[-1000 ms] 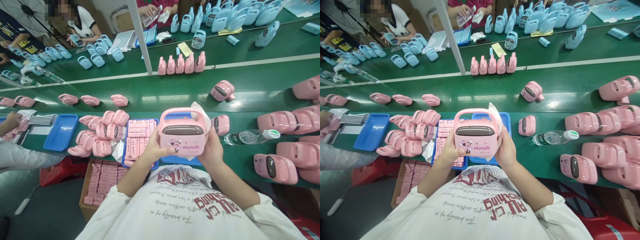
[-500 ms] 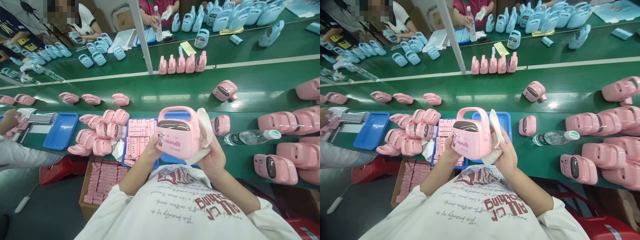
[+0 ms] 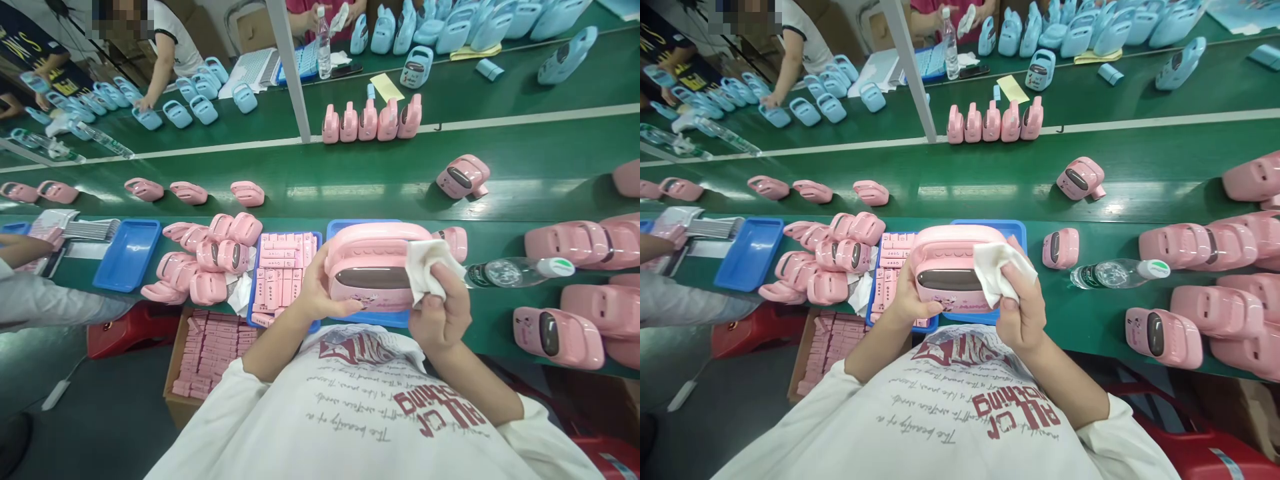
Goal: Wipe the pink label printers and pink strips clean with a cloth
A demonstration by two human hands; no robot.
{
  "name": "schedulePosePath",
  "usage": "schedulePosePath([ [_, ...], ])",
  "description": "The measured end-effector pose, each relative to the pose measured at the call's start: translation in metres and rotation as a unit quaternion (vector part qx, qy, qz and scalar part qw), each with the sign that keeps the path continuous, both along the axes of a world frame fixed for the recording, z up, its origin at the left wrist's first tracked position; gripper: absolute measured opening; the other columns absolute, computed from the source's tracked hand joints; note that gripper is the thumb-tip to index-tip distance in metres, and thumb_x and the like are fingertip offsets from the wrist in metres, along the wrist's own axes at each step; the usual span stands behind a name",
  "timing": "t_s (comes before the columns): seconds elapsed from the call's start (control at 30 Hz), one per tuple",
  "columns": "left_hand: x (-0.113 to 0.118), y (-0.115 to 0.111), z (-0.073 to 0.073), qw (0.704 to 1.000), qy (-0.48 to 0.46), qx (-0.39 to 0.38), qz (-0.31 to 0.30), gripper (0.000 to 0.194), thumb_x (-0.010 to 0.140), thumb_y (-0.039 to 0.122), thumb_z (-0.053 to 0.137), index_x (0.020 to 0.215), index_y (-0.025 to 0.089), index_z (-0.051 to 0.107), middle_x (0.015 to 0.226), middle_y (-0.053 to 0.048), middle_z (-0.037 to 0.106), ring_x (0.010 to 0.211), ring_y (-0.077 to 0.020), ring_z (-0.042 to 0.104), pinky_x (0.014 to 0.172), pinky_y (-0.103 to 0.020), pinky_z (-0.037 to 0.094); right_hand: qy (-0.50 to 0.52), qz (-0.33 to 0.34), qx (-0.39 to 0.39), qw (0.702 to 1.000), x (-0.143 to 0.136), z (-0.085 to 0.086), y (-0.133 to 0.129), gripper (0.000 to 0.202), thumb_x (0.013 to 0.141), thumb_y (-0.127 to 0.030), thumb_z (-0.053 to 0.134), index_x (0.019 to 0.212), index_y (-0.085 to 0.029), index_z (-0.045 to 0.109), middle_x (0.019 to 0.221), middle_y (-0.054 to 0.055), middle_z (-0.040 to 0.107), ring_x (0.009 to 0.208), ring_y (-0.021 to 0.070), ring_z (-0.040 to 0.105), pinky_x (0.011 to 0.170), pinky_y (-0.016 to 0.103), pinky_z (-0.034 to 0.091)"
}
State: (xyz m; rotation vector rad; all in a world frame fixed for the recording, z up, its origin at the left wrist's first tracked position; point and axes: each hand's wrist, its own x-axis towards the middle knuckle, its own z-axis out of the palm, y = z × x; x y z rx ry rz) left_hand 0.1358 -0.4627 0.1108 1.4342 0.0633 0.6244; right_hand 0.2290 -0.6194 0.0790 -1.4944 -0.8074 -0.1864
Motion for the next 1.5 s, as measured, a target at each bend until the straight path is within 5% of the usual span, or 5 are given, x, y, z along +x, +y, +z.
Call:
schedulePosePath([
  [0.4,0.000,-0.009,0.016,0.986,0.038,0.146,0.065,0.085,0.058,0.037,0.081,0.132,0.025,0.042,0.124,-0.008,0.054,0.111,-0.0255,0.056,0.097,-0.039,0.046,-0.260,-0.029,-0.046,0.964,0.007,0.019,0.011,0.042,0.090,-0.025,0.043,0.131,-0.032,0.051,0.150,0.001,0.036,0.140,0.0316,0.029,0.108,0.058,0.033],
  [0.7,0.014,-0.012,0.004,0.965,0.108,-0.239,0.023,0.065,0.057,0.052,0.075,0.110,0.020,0.057,0.103,-0.007,0.067,0.104,-0.0277,0.061,0.088,-0.040,0.050,0.321,-0.028,0.073,0.944,0.014,0.008,0.029,0.041,0.094,-0.040,0.036,0.126,-0.023,0.055,0.126,0.006,0.061,0.120,0.0195,0.055,0.100,0.041,0.047],
  [1.1,0.034,-0.011,0.013,0.799,0.260,-0.539,-0.062,0.055,0.078,0.060,0.050,0.114,0.019,0.056,0.099,-0.008,0.068,0.091,-0.0224,0.064,0.072,-0.033,0.054,0.452,0.014,0.034,0.891,0.036,0.004,0.020,0.029,0.072,-0.038,0.061,0.094,-0.020,0.067,0.065,-0.002,0.064,0.054,0.0130,0.055,0.050,0.027,0.045],
  [1.33,0.043,-0.017,-0.021,0.815,0.354,-0.431,-0.159,0.058,0.063,0.059,0.068,0.102,0.016,0.061,0.086,-0.008,0.067,0.076,-0.0216,0.064,0.064,-0.036,0.055,0.490,0.116,-0.089,0.860,0.080,-0.011,-0.005,0.057,0.070,-0.074,0.052,0.064,-0.018,0.058,0.040,-0.004,0.041,0.033,0.0085,0.033,0.033,0.023,0.025],
  [1.5,0.044,-0.039,-0.056,0.893,0.332,-0.163,-0.255,0.068,0.055,0.044,0.081,0.114,0.018,0.058,0.110,-0.013,0.064,0.099,-0.0277,0.061,0.086,-0.045,0.050,0.446,0.095,-0.180,0.872,0.077,-0.019,-0.056,0.045,0.050,-0.056,0.078,0.051,-0.019,0.051,0.040,-0.004,0.043,0.035,0.0095,0.038,0.035,0.023,0.027],
])
